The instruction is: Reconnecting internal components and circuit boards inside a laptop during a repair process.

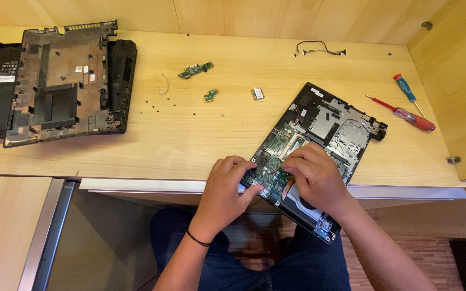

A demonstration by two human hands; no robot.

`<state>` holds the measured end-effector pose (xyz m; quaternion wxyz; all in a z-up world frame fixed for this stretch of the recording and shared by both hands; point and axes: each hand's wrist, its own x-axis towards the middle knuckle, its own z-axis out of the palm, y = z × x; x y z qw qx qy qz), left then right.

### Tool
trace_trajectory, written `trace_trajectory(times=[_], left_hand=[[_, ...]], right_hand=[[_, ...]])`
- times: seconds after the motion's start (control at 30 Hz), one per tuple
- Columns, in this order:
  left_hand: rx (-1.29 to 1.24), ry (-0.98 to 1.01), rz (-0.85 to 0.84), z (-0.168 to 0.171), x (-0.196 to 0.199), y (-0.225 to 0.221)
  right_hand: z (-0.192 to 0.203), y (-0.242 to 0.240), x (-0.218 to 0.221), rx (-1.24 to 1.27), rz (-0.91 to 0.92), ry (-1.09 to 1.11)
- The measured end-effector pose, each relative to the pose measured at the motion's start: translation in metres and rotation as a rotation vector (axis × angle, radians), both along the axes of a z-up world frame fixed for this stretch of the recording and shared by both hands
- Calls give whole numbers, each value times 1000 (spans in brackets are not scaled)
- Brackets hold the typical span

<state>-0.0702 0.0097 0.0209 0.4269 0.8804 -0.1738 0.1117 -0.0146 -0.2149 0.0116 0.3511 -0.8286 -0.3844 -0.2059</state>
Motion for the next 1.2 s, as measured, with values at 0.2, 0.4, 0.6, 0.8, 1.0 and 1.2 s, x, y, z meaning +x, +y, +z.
trace_trajectory(times=[0.2,0.4,0.6,0.8,1.0,1.2], left_hand=[[-15,-2,30,2,-2,-4],[-43,17,28,3,-1,-8],[-30,24,47,4,-2,-9],[67,6,98,1,-1,-26],[61,-53,113,-10,7,-35],[16,-103,105,-7,6,-36]], right_hand=[[0,4,1,7,2,2],[6,9,9,10,63,143],[10,5,7,-48,79,170],[4,2,6,-106,109,130],[3,3,5,-31,115,117],[7,5,4,17,188,116]])
